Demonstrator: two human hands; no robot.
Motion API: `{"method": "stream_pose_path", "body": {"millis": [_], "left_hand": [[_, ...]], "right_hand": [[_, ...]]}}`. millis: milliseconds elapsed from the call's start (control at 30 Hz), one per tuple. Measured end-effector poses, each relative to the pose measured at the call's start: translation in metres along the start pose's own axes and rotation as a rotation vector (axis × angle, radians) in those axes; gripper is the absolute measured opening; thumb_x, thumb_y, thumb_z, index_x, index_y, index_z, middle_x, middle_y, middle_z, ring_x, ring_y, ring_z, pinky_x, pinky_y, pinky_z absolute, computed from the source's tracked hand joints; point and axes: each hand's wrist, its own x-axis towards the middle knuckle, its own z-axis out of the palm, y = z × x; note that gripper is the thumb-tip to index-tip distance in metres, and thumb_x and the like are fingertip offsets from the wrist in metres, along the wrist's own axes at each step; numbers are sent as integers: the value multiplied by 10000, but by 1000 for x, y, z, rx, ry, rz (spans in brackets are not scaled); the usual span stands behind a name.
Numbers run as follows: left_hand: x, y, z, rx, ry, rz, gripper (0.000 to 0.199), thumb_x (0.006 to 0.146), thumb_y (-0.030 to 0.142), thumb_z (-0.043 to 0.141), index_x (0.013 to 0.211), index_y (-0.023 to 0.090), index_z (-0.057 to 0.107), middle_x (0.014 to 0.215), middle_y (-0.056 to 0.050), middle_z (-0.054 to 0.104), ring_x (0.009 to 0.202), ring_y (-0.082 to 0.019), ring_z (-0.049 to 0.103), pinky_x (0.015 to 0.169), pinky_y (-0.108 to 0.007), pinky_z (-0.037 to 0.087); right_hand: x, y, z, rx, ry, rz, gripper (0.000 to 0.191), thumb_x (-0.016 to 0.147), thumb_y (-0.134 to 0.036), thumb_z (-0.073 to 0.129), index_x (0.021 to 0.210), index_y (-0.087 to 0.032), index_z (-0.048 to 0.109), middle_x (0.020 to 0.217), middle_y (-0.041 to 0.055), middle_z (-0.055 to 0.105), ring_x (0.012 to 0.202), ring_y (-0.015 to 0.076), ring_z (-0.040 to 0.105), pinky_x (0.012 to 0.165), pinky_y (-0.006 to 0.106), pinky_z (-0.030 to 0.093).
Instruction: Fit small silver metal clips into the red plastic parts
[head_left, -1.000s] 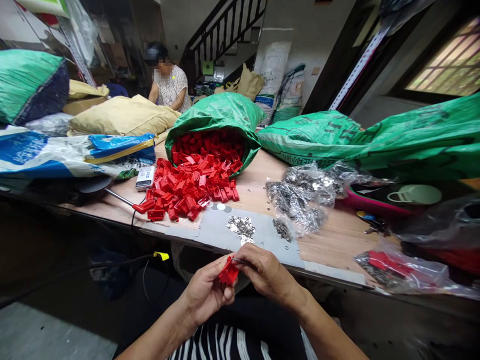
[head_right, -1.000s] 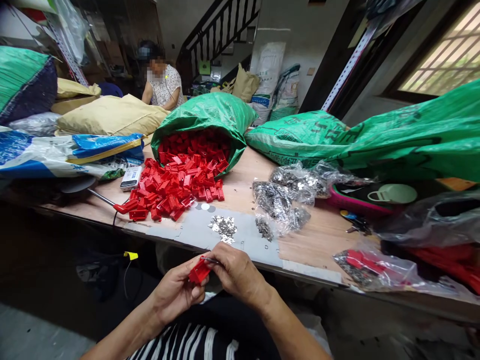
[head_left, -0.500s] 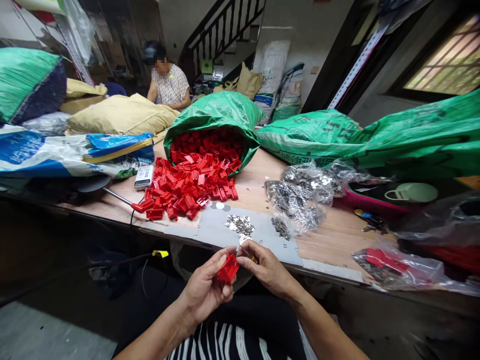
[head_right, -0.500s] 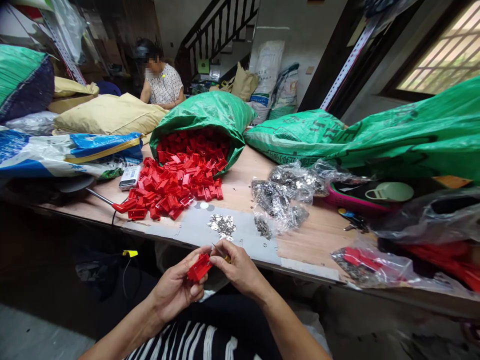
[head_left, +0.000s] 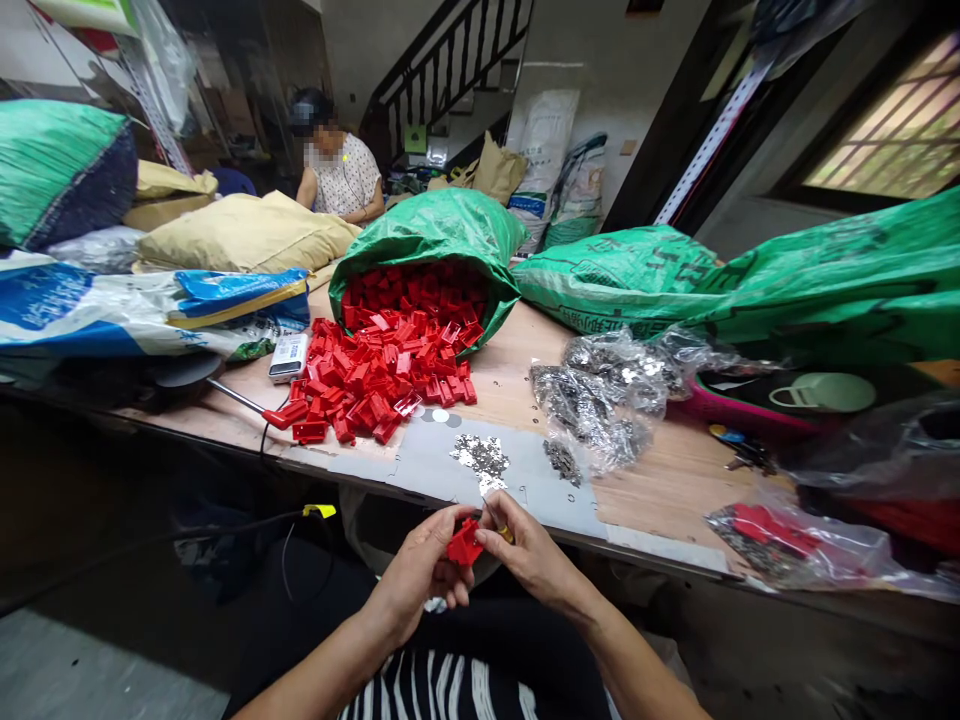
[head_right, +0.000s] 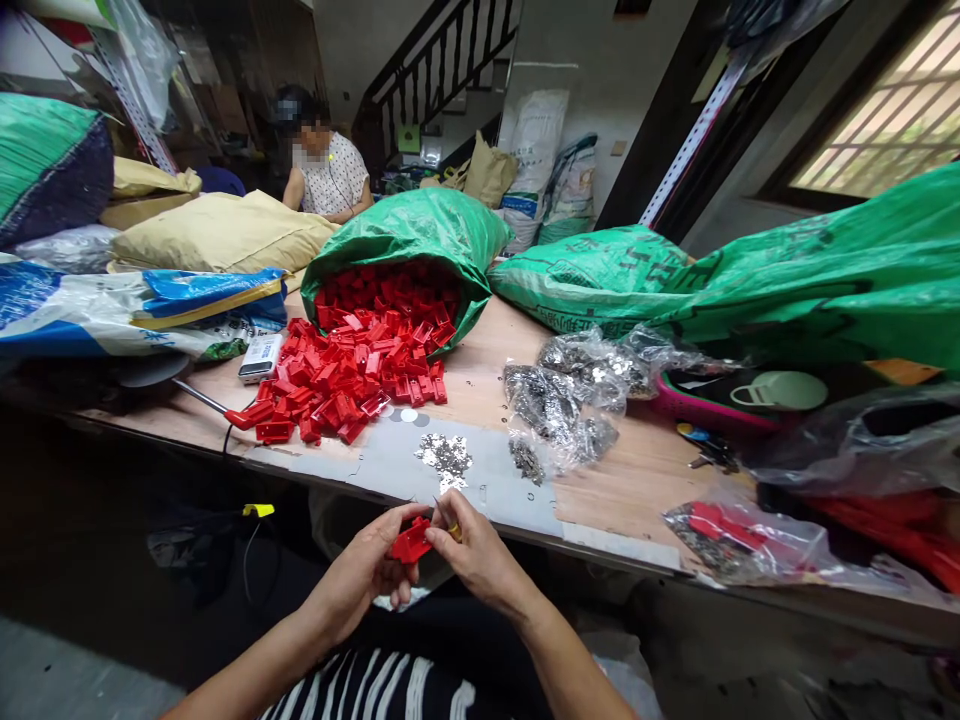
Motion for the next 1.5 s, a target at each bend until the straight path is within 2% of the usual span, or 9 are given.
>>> {"method": "stream_pose_path", "body": {"millis": [67,200,400,633,1000,1100,1233,1300,1500], "left_hand": [[-1,0,-2,296,68,191,495,844,532,494,1200,203,592,759,-46,626,542,-116,572,493,-224,427],[-4,0,-5,716,144,624,387,749,311,700,1124,238,642,1015,-69,601,867,-186,594,738,-292,491],[-5,-2,-8,797,159,771,310,796,193,653,1102,226,616,968,-56,658,879,-177,617,784,-293,488],[-12,-2,-6,692,99,720,270,771,210,678,1039,248,670,968,-64,702,880,-208,639,783,-300,489],[-8,-6,-13,440,-9,547,246,702,252,748,945,228,720,891,-57,681,831,-210,594,768,-288,447],[-6,-9,-12,222,24,420,253,713,258,738,961,223,697,912,-35,677,846,-188,599,776,-264,454],[-5,-9,-10,43,68,352,331,748,251,708,1073,221,651,943,-24,691,870,-163,606,810,-244,461],[-6,-7,-9,20,82,350,383,752,257,703,1125,212,634,966,-32,692,884,-163,608,826,-245,467],[-5,-5,-8,-19,107,317,461,738,280,711,1181,199,613,938,-40,690,835,-169,625,805,-285,512]], "right_hand": [[-2,2,1,-5,54,15,160,864,-317,532,808,-205,433,773,-29,438,720,128,408,670,246,359],[-6,2,6,3,86,33,170,875,-328,529,806,-203,438,755,-32,434,699,123,396,650,245,349],[-7,-1,12,227,48,63,268,834,-430,590,830,-199,455,772,-29,444,695,113,404,622,235,345],[-14,-4,9,462,-106,211,373,773,-481,660,896,-205,441,692,-65,394,536,61,277,467,194,212],[-24,-6,7,603,-182,234,438,701,-482,721,902,-208,445,689,-68,412,505,43,279,456,179,212],[-16,-8,-3,416,-148,202,418,761,-512,647,991,-209,475,755,-28,521,521,64,363,483,199,278],[3,-6,-26,-225,191,88,196,849,-395,543,897,-207,568,830,19,618,715,158,545,667,280,391],[13,-2,-33,-486,280,66,120,858,-311,514,851,-213,583,817,17,634,774,182,571,715,299,388],[31,12,-34,-766,299,92,71,839,-244,519,807,-220,577,814,22,650,748,175,574,659,281,362]]}}
